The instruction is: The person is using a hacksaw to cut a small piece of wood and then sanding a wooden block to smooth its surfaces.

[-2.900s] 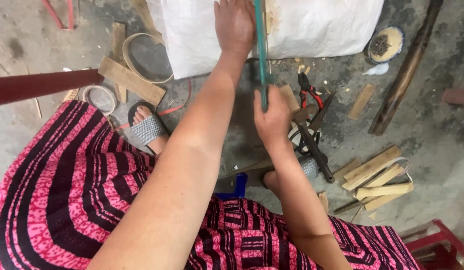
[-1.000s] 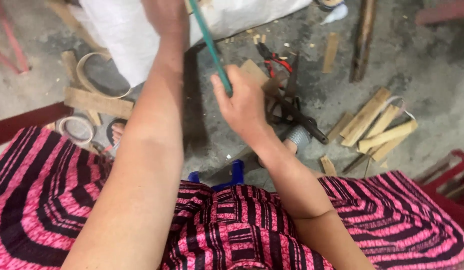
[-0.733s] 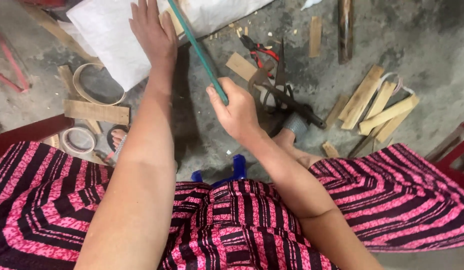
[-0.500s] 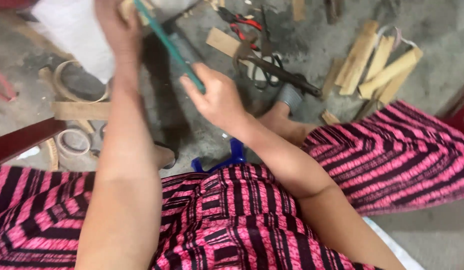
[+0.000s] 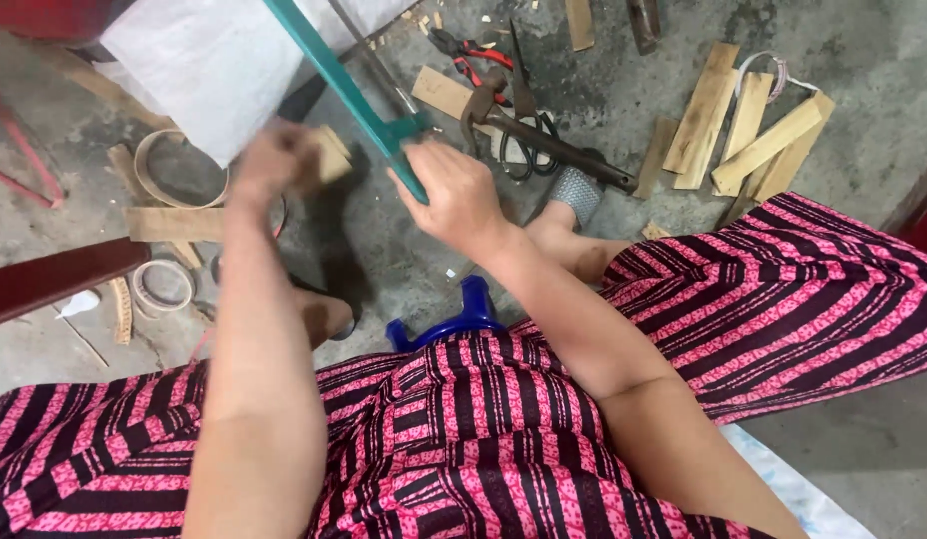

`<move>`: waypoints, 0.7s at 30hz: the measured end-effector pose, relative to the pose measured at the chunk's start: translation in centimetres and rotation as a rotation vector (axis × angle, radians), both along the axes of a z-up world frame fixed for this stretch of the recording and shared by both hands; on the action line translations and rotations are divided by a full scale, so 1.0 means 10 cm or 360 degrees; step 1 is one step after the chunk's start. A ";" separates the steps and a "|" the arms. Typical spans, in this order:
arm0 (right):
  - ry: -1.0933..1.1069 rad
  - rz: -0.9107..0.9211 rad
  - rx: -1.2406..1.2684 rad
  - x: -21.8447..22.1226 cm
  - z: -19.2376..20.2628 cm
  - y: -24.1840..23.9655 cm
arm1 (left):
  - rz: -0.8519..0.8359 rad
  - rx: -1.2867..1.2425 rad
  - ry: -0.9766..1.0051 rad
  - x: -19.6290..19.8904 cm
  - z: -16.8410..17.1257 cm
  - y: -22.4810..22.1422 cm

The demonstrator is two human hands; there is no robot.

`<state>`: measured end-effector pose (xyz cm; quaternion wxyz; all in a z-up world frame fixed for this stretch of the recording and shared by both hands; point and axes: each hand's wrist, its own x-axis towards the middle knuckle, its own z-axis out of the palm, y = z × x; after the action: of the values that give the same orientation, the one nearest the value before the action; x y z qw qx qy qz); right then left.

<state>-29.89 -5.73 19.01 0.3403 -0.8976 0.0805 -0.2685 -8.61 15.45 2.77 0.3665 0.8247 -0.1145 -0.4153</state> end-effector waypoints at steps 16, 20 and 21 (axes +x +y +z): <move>0.0739 0.0143 -0.0708 -0.23 -2.06 0.17 | -0.0342 0.0718 -0.0416 0.09 -0.07 0.19; 0.0476 0.0093 -0.0366 0.04 -1.41 -0.01 | -0.0161 0.0105 -0.1169 0.24 0.21 0.13; 0.0470 0.0151 -0.0375 0.10 -0.85 -0.01 | -0.0104 0.0126 -0.1165 0.24 0.23 0.02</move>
<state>-28.86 -5.82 10.54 0.2295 -0.9637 0.0550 -0.1251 -6.22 15.70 5.07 0.2556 0.9281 -0.2482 -0.1083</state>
